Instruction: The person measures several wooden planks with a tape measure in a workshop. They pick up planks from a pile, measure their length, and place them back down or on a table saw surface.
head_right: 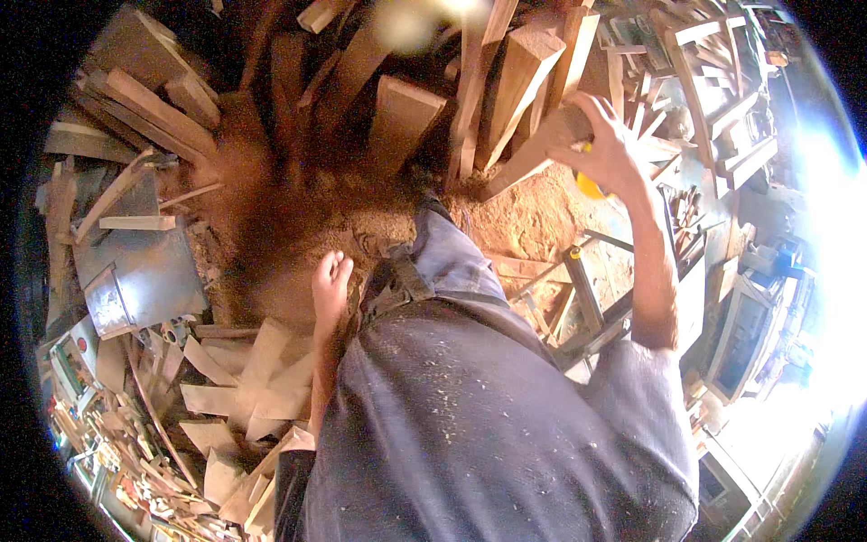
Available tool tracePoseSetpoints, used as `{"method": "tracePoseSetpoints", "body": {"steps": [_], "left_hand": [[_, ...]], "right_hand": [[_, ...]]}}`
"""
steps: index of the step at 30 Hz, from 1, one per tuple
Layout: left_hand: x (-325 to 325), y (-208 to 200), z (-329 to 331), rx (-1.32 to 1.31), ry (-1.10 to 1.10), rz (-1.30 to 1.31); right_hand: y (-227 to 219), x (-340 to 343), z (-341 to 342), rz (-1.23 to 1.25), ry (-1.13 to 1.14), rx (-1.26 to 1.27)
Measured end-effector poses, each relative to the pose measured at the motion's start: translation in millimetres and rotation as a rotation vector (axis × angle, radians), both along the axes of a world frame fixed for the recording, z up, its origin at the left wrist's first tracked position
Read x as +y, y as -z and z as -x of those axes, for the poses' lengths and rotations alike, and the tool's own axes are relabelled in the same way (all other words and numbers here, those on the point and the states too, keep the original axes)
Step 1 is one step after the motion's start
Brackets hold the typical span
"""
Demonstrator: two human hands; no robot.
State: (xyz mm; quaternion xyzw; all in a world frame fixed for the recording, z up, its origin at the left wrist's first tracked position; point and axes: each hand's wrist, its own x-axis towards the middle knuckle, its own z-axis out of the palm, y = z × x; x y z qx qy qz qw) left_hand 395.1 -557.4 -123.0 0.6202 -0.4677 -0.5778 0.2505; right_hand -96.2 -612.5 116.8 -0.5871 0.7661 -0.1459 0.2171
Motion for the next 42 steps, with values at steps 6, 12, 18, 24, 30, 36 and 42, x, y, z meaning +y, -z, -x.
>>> {"method": "tracePoseSetpoints", "body": {"steps": [6, 12, 18, 24, 30, 36, 42], "left_hand": [[-21, -14, 52, -0.018, 0.350, -0.052], [-19, -79, 148, 0.053, 0.760, 0.188], [6, -108, 229, 0.370, 0.687, 0.606], [-28, -181, 251, 0.152, 0.731, 0.622], [-46, -140, 265, 0.332, 0.492, 0.400], [-62, -129, 298, 0.414, 0.589, 0.386], [-66, -126, 285, 0.380, 0.797, 0.309]], "right_hand": [[0, 103, -24, 0.042, 0.087, -0.092], [14, 143, -67, 0.267, 0.021, 0.057], [0, 146, -97, 0.089, 0.027, -0.131], [76, 253, -17, -0.519, 0.560, -0.911], [167, 349, -48, -0.780, 0.939, -1.523], [78, 316, -68, -0.875, 0.667, -1.107], [106, 314, -124, -0.619, 0.519, -1.160]]}}
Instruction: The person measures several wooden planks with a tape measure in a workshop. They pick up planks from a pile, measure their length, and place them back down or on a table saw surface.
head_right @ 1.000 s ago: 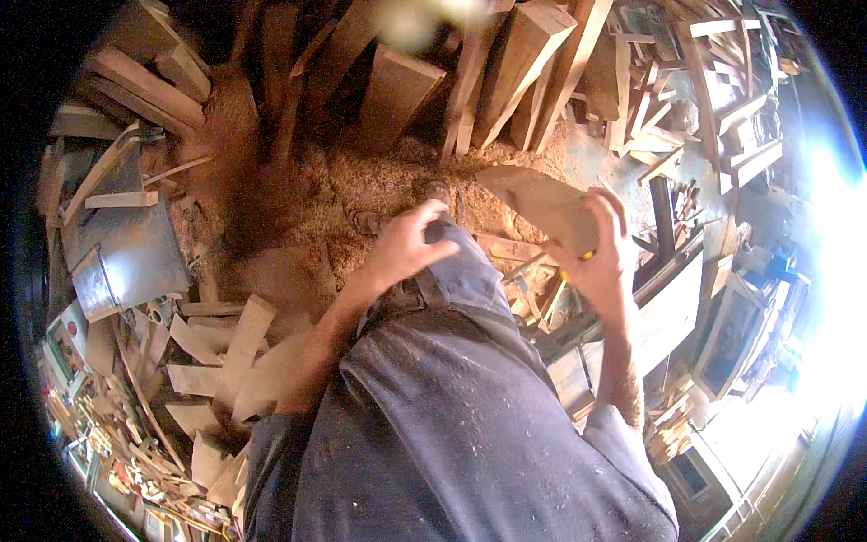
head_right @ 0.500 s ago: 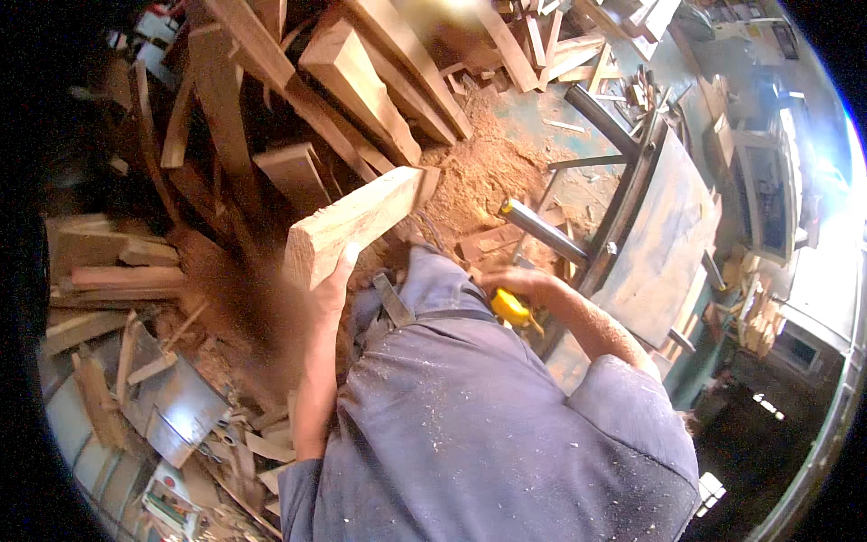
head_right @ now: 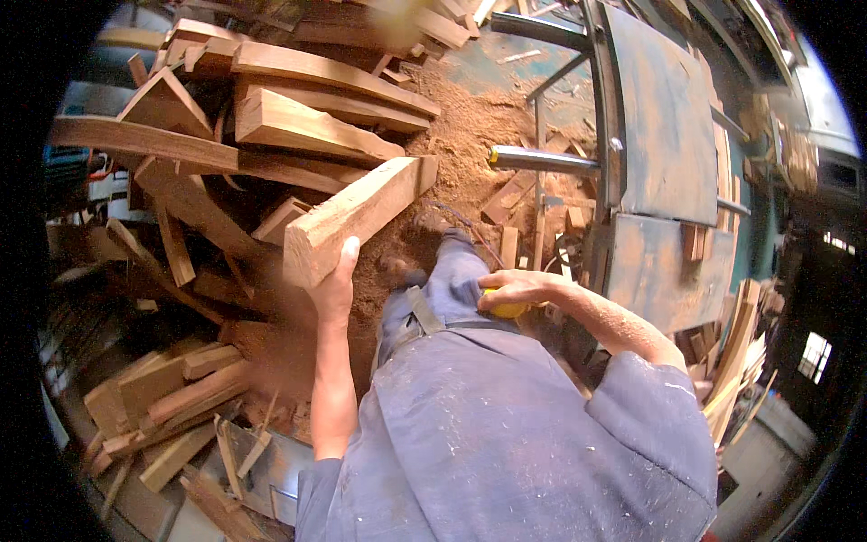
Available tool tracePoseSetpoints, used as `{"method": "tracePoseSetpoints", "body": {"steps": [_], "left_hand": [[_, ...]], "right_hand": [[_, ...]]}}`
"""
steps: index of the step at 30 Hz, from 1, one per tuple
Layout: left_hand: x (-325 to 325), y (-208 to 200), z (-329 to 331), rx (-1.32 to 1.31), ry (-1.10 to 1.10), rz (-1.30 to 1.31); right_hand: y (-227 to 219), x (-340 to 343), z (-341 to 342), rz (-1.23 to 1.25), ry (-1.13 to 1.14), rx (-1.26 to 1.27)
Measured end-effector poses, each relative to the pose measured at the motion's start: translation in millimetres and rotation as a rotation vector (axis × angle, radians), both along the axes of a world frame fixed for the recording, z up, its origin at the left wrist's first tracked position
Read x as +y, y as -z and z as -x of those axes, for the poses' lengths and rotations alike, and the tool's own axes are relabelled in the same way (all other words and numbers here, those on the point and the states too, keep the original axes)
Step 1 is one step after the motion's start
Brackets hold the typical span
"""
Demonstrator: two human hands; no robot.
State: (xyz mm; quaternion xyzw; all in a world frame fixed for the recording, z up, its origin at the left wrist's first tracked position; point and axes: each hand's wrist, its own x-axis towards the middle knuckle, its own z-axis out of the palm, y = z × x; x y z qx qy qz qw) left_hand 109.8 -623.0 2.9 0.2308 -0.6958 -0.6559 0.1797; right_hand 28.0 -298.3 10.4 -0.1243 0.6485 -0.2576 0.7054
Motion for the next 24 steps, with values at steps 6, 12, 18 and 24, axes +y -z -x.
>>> {"method": "tracePoseSetpoints", "body": {"steps": [6, 12, 18, 24], "left_hand": [[-6, 17, -37, 0.015, 0.252, 0.171], [0, 22, -35, 0.306, 0.440, 0.589], [12, 8, -29, 0.121, 0.595, 0.624], [15, 13, -19, -0.129, 0.484, 0.288]], "right_hand": [[4, 30, -67, 0.213, 0.404, -0.137], [38, 55, -138, 0.184, 0.758, -0.136], [63, 71, -168, 0.157, 0.990, 0.147], [107, 118, -140, -0.388, 1.091, 0.570]]}}
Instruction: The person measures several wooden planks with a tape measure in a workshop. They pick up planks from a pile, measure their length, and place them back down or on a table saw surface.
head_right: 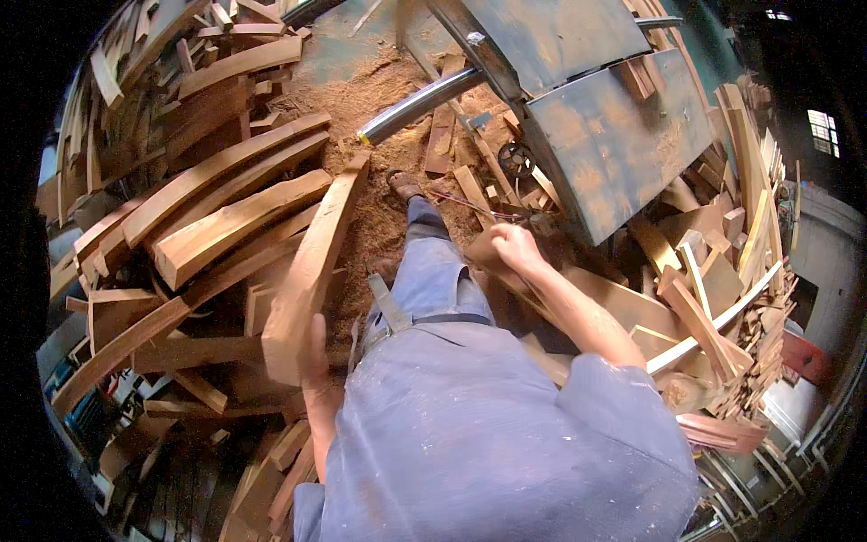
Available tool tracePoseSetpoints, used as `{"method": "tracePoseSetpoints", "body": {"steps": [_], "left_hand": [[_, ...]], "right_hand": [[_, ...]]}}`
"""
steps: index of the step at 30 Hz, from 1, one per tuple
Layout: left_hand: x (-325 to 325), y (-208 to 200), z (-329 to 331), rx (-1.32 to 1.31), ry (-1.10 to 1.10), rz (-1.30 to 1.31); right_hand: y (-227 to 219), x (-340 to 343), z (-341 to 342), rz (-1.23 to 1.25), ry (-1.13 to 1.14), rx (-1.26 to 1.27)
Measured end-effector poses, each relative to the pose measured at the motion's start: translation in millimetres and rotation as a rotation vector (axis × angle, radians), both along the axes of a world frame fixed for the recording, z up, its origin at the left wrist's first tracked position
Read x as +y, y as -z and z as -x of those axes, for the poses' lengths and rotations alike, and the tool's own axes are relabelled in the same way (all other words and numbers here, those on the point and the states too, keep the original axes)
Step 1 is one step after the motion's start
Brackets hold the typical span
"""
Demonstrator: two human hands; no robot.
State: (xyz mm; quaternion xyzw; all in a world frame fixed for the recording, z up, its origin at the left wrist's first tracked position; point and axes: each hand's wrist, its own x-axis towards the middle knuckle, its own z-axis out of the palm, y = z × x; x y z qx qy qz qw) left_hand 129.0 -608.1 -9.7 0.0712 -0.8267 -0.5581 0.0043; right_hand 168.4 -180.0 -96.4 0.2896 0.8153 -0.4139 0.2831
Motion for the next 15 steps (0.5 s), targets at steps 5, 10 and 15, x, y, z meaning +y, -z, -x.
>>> {"method": "tracePoseSetpoints", "body": {"steps": [5, 10, 15], "left_hand": [[-1, -16, 11, -0.222, -0.077, -0.097], [3, -25, 19, -0.372, -0.140, -0.118], [3, -34, 35, -0.438, -0.220, -0.118]], "right_hand": [[92, 45, 22, -0.482, -0.254, 0.022], [136, 79, 24, -0.441, -0.352, -0.231], [162, 82, -53, -0.421, -0.165, -0.485]]}}
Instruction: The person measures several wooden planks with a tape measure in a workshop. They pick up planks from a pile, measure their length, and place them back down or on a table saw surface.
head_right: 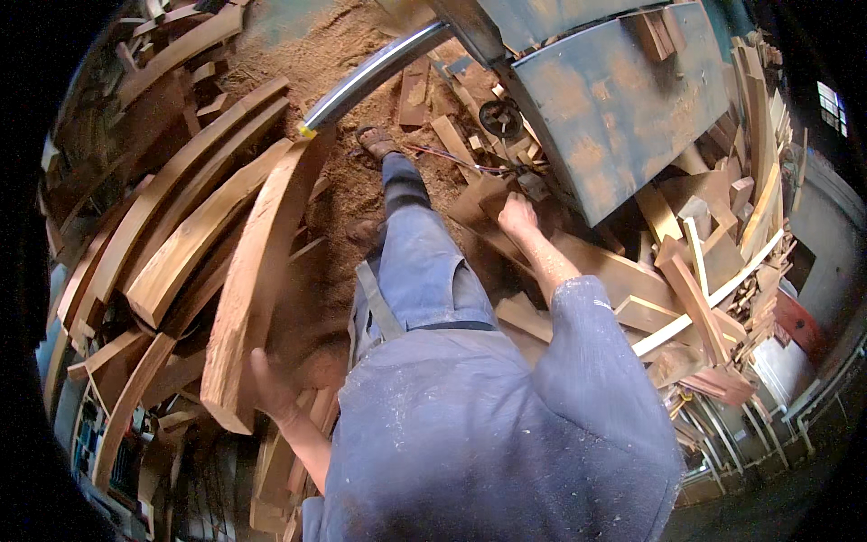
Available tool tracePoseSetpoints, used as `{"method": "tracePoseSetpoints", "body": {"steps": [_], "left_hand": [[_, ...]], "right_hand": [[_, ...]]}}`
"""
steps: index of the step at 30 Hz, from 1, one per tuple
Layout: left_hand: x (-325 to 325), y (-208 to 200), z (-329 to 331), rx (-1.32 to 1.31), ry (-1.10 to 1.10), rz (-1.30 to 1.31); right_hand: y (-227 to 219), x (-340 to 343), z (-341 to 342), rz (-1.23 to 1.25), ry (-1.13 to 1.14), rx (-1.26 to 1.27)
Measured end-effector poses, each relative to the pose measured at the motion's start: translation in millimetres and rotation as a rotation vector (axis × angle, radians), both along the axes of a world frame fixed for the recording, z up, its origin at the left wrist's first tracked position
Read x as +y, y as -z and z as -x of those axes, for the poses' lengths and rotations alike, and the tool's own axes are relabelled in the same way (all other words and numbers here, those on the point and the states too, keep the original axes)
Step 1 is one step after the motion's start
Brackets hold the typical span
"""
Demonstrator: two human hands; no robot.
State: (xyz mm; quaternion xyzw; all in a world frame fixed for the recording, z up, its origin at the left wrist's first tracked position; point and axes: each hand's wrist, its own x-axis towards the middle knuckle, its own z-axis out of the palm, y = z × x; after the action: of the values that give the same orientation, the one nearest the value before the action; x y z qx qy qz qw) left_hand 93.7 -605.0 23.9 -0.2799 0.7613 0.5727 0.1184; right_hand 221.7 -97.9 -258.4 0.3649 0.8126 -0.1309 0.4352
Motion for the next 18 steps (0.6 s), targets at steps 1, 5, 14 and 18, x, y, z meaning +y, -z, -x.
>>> {"method": "tracePoseSetpoints", "body": {"steps": [1, 5, 14, 18], "left_hand": [[0, -2, 4, -0.004, -0.027, 0.014], [-17, 5, 25, 0.063, -0.082, 0.092], [-52, 2, 73, 0.180, -0.151, 0.066], [-60, 7, 83, 0.240, -0.138, 0.084]], "right_hand": [[7, 2, -19, -0.029, 0.090, 0.026], [39, 1, -79, -0.148, 0.455, 0.085], [89, 49, -90, -0.192, 0.712, 0.225], [94, 44, -71, -0.181, 0.709, 0.096]]}}
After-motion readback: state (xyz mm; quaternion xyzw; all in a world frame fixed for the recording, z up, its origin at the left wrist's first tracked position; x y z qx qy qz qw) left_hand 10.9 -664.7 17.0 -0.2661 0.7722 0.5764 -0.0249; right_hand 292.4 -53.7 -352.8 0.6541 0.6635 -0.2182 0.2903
